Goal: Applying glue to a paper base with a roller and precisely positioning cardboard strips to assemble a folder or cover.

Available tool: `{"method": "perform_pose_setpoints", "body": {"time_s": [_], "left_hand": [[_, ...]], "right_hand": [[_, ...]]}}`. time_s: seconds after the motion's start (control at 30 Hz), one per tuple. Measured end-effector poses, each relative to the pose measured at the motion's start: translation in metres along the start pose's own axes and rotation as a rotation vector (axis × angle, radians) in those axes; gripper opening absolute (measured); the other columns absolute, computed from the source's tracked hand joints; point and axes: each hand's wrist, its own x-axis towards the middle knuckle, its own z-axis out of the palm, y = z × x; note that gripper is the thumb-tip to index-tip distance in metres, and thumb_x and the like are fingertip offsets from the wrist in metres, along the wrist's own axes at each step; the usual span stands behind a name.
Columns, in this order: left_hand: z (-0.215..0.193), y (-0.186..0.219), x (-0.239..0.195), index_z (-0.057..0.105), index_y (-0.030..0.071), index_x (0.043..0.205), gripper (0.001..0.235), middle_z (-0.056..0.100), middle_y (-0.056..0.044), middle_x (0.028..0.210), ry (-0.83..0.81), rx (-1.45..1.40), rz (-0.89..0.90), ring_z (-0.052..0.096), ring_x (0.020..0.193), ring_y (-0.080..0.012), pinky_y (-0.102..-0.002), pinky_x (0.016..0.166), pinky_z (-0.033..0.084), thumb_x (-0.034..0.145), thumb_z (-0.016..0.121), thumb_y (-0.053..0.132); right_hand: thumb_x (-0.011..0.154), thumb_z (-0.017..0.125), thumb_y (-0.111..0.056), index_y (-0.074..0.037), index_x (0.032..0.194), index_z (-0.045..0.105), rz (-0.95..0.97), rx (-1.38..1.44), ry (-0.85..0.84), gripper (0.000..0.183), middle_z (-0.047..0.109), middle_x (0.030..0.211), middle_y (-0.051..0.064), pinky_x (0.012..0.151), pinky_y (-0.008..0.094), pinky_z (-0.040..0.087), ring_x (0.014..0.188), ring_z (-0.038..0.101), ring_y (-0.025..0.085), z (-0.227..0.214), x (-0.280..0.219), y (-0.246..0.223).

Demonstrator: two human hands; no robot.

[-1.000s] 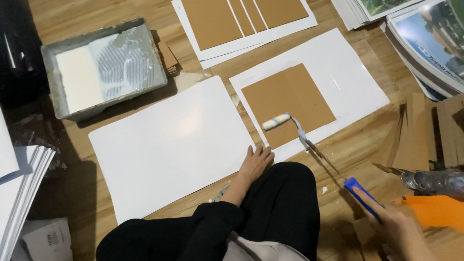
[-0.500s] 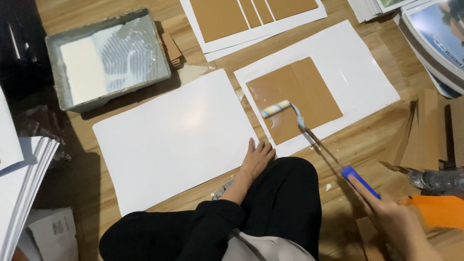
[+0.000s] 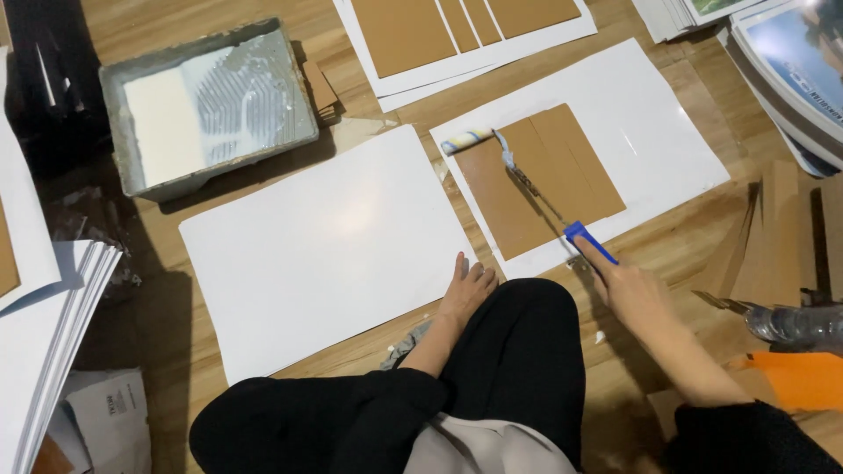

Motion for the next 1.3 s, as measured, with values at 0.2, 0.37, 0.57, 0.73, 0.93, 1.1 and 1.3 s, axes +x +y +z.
{"method": "perform_pose_setpoints", "body": {"time_s": [0.2, 0.37, 0.57, 0.73, 0.93, 1.1, 1.3], "left_hand": [[0.012, -0.004, -0.003, 0.047, 0.014, 0.121, 0.037, 0.044, -0.004, 0.121, 0.041, 0.034, 0.023, 0.035, 0.118, -0.0275, -0.061, 0.104, 0.010, 0.089, 0.033, 0.029], [0.022, 0.000, -0.004, 0.055, 0.010, 0.112, 0.033, 0.050, -0.008, 0.111, 0.236, -0.037, -0.010, 0.042, 0.110, -0.0288, -0.060, 0.101, 0.018, 0.090, 0.034, 0.024], [0.019, 0.001, -0.001, 0.055, 0.008, 0.111, 0.034, 0.051, -0.010, 0.111, 0.142, -0.020, -0.009, 0.043, 0.110, -0.0283, -0.063, 0.102, 0.013, 0.089, 0.032, 0.022], [0.014, -0.001, -0.002, 0.047, 0.014, 0.123, 0.041, 0.044, -0.006, 0.124, -0.031, 0.081, 0.013, 0.039, 0.114, -0.0288, -0.063, 0.103, 0.008, 0.089, 0.031, 0.032], [0.005, 0.001, 0.011, 0.036, 0.014, 0.129, 0.043, 0.056, -0.009, 0.107, 0.023, 0.015, 0.049, 0.051, 0.101, -0.0278, -0.059, 0.104, 0.011, 0.092, 0.024, 0.031], [-0.001, -0.002, 0.020, 0.047, 0.012, 0.119, 0.036, 0.054, -0.009, 0.106, -0.018, 0.077, 0.084, 0.051, 0.099, -0.0306, -0.061, 0.104, 0.012, 0.092, 0.028, 0.028], [0.002, -0.003, 0.022, 0.054, 0.012, 0.109, 0.032, 0.057, -0.009, 0.098, 0.046, 0.068, 0.087, 0.054, 0.091, -0.0280, -0.062, 0.103, 0.014, 0.092, 0.030, 0.024]], "right_hand": [[0.087, 0.029, -0.043, -0.047, 0.141, 0.000, 0.013, -0.206, -0.164, 0.062, 0.054, 0.066, 0.005, 0.046, 0.033, 0.050, 0.046, 0.058, 0.020, 0.032, -0.079, 0.048], [0.086, 0.043, -0.021, -0.055, 0.137, -0.008, 0.527, -0.059, -0.846, 0.080, 0.063, 0.114, -0.003, 0.092, 0.021, 0.051, 0.103, 0.068, 0.011, -0.022, -0.154, 0.033], [0.088, 0.036, -0.025, -0.037, 0.145, -0.016, 0.105, -0.736, -0.196, 0.078, 0.049, 0.049, -0.010, 0.043, 0.023, 0.045, 0.042, 0.054, 0.002, 0.094, -0.174, 0.083], [0.088, 0.032, -0.038, -0.023, 0.143, -0.026, -0.026, -0.651, -0.540, 0.082, 0.050, 0.068, -0.011, 0.056, 0.013, 0.047, 0.054, 0.052, -0.003, 0.062, -0.178, 0.083], [0.077, 0.064, -0.003, -0.035, 0.130, 0.046, 0.707, 0.853, -0.340, 0.065, 0.049, 0.133, -0.001, 0.107, 0.033, 0.031, 0.119, 0.051, 0.019, -0.049, -0.168, 0.044], [0.080, 0.039, -0.049, -0.056, 0.137, 0.009, 0.312, -0.104, -0.343, 0.065, 0.059, 0.103, -0.012, 0.071, 0.024, 0.057, 0.081, 0.071, 0.013, -0.004, -0.134, 0.094], [0.085, 0.037, -0.041, -0.052, 0.139, 0.008, 0.165, -0.057, -0.270, 0.062, 0.060, 0.092, 0.003, 0.064, 0.042, 0.056, 0.075, 0.068, 0.027, -0.021, -0.045, 0.077]]}}
